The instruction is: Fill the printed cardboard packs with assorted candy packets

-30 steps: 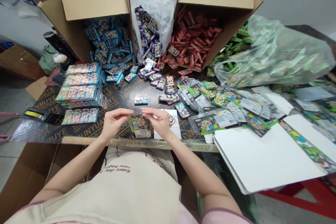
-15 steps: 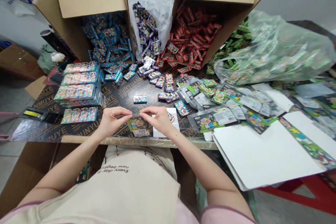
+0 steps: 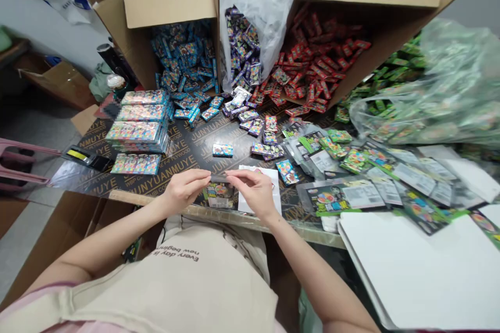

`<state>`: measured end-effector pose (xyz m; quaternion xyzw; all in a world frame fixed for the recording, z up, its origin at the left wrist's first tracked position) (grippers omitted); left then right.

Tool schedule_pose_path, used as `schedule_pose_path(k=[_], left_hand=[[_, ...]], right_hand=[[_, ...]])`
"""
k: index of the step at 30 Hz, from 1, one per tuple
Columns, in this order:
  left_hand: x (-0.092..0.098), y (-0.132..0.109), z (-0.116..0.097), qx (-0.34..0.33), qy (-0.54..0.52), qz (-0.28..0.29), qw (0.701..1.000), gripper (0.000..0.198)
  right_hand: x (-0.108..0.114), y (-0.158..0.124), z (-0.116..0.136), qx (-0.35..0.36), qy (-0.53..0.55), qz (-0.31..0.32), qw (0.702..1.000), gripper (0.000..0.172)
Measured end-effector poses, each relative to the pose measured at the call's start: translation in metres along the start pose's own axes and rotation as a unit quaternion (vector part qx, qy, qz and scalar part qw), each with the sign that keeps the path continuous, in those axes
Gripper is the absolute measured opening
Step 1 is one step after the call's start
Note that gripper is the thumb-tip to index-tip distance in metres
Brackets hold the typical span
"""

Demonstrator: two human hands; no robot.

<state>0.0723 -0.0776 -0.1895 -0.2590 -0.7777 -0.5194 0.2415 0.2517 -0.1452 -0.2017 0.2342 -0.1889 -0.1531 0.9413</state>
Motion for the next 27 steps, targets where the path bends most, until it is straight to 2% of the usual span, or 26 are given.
schedule_pose_path(k=[1,5,6,8,12,14,16,19,22,24,27], left_hand=[[0.001,-0.001,0.0,0.006,0.001,-0.003,1.0,0.019],[0.003,-0.005,-0.003,-0.001,0.022,-0.019,1.0,0.018],[0.002,-0.007,-0.004,-0.01,0.027,-0.016,0.999,0.02],[0.002,-0.011,-0.006,-0.023,0.028,-0.002,0.999,0.026],[0.002,-0.017,-0.004,-0.023,0.009,0.006,1.0,0.03],[0.002,-0.018,-0.002,-0.017,-0.002,0.0,1.0,0.03],[0.003,-0.019,-0.002,-0.007,-0.021,-0.001,1.0,0.03],[0.004,-0.021,-0.002,0.001,-0.041,-0.003,0.999,0.032],[0.006,-0.019,-0.001,-0.004,-0.019,-0.014,1.0,0.032],[0.01,-0.011,0.005,0.027,-0.003,-0.014,1.0,0.031],[0.015,0.002,0.027,0.163,-0.027,0.034,0.986,0.046]], right_hand=[[0.0,0.001,0.002,0.021,-0.021,0.001,1.0,0.009],[-0.001,-0.007,0.01,0.18,-0.084,0.011,0.98,0.013],[-0.001,-0.01,0.011,0.197,-0.086,0.009,0.977,0.015],[-0.001,-0.013,0.012,0.176,-0.075,0.002,0.982,0.014],[-0.002,-0.01,0.018,0.068,-0.046,0.014,0.997,0.007],[-0.001,-0.01,0.023,0.09,-0.063,0.023,0.994,0.008],[-0.002,-0.017,0.024,0.153,-0.085,0.046,0.983,0.013],[-0.006,-0.034,0.013,0.225,-0.099,0.095,0.965,0.034],[-0.016,-0.043,-0.006,0.181,-0.091,0.079,0.976,0.047],[-0.029,-0.037,-0.014,0.133,-0.072,0.064,0.986,0.046],[-0.052,-0.008,-0.019,0.105,-0.042,0.113,0.987,0.05]])
Point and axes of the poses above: each hand's wrist, its own y-axis towards the middle knuckle, its own x-axis out of the back of the hand, z = x × y, the point moved 4 cm from there along y, towards the middle knuckle, and after that the axes turned 7 degrees about x, right-handed, at the moved point
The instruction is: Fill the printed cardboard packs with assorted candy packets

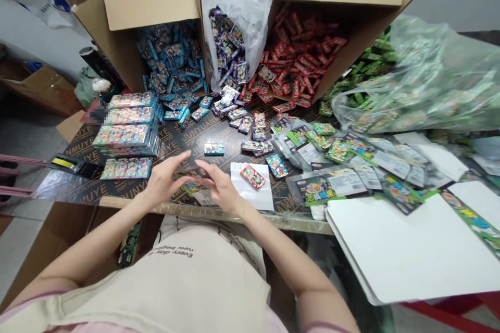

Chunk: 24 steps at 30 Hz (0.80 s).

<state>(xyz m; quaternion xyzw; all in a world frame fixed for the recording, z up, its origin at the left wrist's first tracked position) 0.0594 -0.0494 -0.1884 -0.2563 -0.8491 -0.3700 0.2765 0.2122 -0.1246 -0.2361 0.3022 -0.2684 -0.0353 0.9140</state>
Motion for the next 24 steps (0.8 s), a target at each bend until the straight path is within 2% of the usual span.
schedule_pose_path(k=[2,3,5,7,9,11,13,15,17,20,22,24], left_hand=[[0.006,0.005,0.02,0.111,-0.041,0.02,0.993,0.05],[0.011,0.003,0.032,0.164,-0.063,0.004,0.984,0.049],[0.021,-0.012,0.061,0.259,-0.086,-0.071,0.959,0.046],[0.028,-0.034,0.09,0.331,-0.059,-0.129,0.933,0.052],[0.029,-0.054,0.109,0.348,0.016,-0.136,0.927,0.063],[0.025,-0.062,0.115,0.326,0.064,-0.131,0.934,0.071],[0.018,-0.059,0.113,0.314,0.029,-0.12,0.942,0.07],[0.007,-0.047,0.108,0.348,-0.091,-0.097,0.928,0.065],[-0.008,-0.032,0.099,0.404,-0.246,-0.048,0.88,0.061],[-0.036,-0.016,0.08,0.463,-0.412,0.048,0.783,0.055],[-0.048,-0.011,0.069,0.482,-0.458,0.046,0.746,0.05],[-0.055,-0.009,0.062,0.488,-0.485,-0.001,0.726,0.047]], right_hand=[[-0.003,0.027,-0.015,-0.008,0.003,0.02,1.0,0.058],[0.0,0.039,-0.028,-0.017,-0.012,0.014,1.0,0.064],[0.007,0.054,-0.06,-0.038,-0.086,0.01,0.996,0.075],[0.012,0.056,-0.098,-0.088,-0.179,0.059,0.978,0.078],[0.012,0.049,-0.131,-0.141,-0.226,0.116,0.957,0.072],[0.01,0.04,-0.148,-0.156,-0.216,0.131,0.955,0.062],[0.008,0.037,-0.143,-0.129,-0.161,0.103,0.973,0.057],[0.006,0.039,-0.121,-0.079,-0.087,0.083,0.99,0.06],[0.005,0.043,-0.089,-0.019,-0.027,0.108,0.994,0.064],[0.01,0.045,-0.046,0.034,0.003,0.157,0.987,0.063],[0.017,0.043,-0.031,0.029,-0.015,0.137,0.99,0.063],[0.021,0.037,-0.027,0.014,-0.047,0.101,0.994,0.072]])
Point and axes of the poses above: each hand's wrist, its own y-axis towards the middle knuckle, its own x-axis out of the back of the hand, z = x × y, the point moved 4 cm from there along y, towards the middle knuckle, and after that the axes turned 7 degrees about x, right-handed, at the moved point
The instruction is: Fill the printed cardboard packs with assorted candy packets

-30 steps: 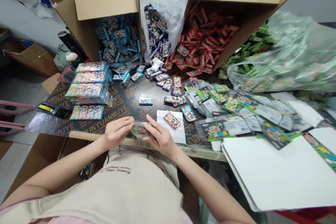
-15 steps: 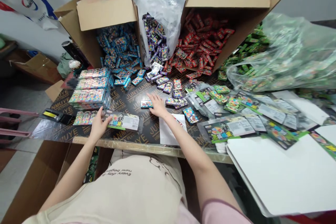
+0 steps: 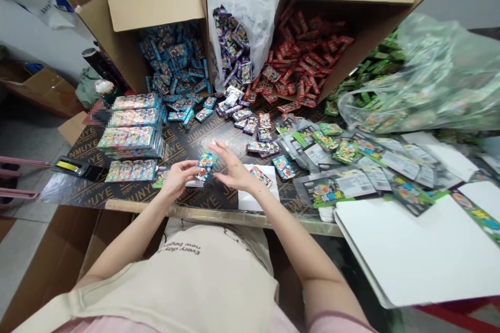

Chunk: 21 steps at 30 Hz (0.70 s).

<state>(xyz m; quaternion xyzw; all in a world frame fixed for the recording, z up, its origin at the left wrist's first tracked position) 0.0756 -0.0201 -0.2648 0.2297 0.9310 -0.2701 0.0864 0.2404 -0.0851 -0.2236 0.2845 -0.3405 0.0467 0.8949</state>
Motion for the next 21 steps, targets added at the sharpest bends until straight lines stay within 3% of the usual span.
schedule_pose_path(k=[3,7,13,17,19,21], left_hand=[[-0.009,-0.002,0.007,-0.002,-0.044,-0.013,0.999,0.047],[-0.014,-0.005,0.015,0.018,-0.058,0.008,0.998,0.051],[-0.012,-0.014,0.019,0.028,-0.058,0.042,0.997,0.051],[-0.006,-0.011,0.019,0.027,-0.038,0.044,0.998,0.046],[0.003,-0.006,0.015,0.011,-0.028,0.015,0.999,0.046],[0.012,-0.002,0.009,-0.012,-0.033,-0.021,0.999,0.048]], right_hand=[[-0.009,-0.01,-0.001,-0.022,-0.052,-0.016,0.998,0.092],[-0.021,-0.016,-0.001,-0.053,-0.101,-0.068,0.991,0.083],[-0.024,-0.013,0.005,-0.022,-0.111,-0.115,0.987,0.083],[-0.024,-0.012,0.006,-0.068,-0.159,-0.086,0.981,0.088],[-0.023,-0.014,0.006,-0.104,-0.176,-0.06,0.977,0.075],[-0.02,-0.018,0.009,-0.109,-0.168,-0.045,0.979,0.05]])
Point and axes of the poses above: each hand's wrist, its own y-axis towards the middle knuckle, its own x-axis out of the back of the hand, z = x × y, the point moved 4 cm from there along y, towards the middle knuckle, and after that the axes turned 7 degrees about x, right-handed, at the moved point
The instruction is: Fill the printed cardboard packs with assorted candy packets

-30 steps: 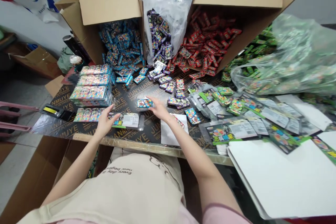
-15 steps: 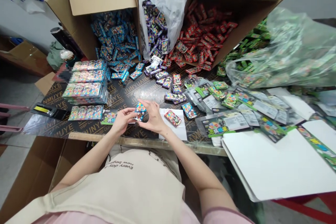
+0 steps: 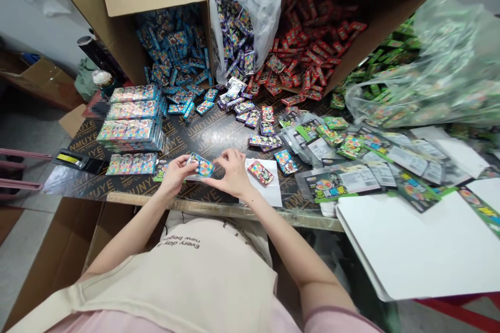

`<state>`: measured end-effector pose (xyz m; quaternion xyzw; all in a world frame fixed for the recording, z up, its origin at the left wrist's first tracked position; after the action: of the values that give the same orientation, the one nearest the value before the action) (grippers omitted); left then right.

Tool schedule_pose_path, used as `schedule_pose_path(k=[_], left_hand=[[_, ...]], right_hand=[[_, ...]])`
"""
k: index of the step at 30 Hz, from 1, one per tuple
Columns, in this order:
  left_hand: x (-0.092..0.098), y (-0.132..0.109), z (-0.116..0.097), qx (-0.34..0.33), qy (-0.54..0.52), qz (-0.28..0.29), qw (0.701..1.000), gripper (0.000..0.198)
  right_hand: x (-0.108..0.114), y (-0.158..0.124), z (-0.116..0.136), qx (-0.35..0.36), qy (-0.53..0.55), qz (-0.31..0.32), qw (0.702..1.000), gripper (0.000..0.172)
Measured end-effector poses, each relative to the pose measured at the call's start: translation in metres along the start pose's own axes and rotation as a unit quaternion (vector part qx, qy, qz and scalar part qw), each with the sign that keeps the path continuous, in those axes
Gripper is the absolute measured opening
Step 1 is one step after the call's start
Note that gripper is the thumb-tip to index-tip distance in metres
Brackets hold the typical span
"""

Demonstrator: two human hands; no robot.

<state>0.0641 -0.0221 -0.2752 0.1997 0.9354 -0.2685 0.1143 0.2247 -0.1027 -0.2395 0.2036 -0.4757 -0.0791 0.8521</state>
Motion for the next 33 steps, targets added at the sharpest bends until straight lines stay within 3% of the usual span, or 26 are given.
schedule_pose_path(k=[3,6,8,11,13,16,17,19,22,29,33], left_hand=[[0.006,0.003,-0.005,-0.002,0.005,-0.005,1.0,0.054],[0.0,0.001,0.001,0.036,0.047,0.054,0.997,0.059],[-0.002,0.0,0.005,0.045,0.097,0.096,0.99,0.065],[0.006,0.004,0.001,-0.062,0.248,0.133,0.957,0.073],[0.015,0.008,-0.004,-0.168,0.425,0.13,0.88,0.083],[0.028,0.017,0.001,-0.226,0.651,0.115,0.716,0.099],[0.03,0.02,0.004,-0.23,0.687,0.118,0.679,0.101],[0.029,0.023,0.009,-0.249,0.714,0.129,0.641,0.1],[0.022,0.022,0.012,-0.292,0.697,0.134,0.641,0.099],[0.012,0.017,0.009,-0.327,0.636,0.135,0.686,0.12],[0.005,0.014,0.007,-0.334,0.633,0.146,0.683,0.12]], right_hand=[[0.004,-0.005,0.005,0.041,0.041,0.016,0.998,0.043],[0.002,-0.006,0.012,0.083,0.066,0.046,0.993,0.068],[-0.002,-0.007,0.014,0.113,0.082,0.075,0.987,0.073],[-0.004,-0.008,0.004,0.104,0.058,0.059,0.991,0.066],[-0.004,-0.012,-0.011,0.065,0.01,0.03,0.997,0.064],[-0.01,-0.02,-0.029,0.036,-0.043,0.027,0.998,0.066],[-0.014,-0.023,-0.032,0.036,-0.053,0.033,0.997,0.068],[-0.02,-0.027,-0.035,0.037,-0.069,0.042,0.996,0.073],[-0.025,-0.031,-0.035,0.028,-0.067,0.038,0.997,0.077],[-0.023,-0.029,-0.037,0.036,0.063,0.04,0.997,0.081],[-0.024,-0.026,-0.043,0.069,0.097,0.049,0.992,0.087]])
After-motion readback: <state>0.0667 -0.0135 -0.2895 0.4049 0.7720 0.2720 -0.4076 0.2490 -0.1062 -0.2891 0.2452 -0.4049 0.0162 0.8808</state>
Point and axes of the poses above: each hand's wrist, its own y-axis towards the middle knuckle, its own x-axis out of the back of the hand, z = x × y, the point moved 4 cm from there along y, towards the middle knuckle, and after that the axes turned 7 degrees about x, right-handed, at the moved point
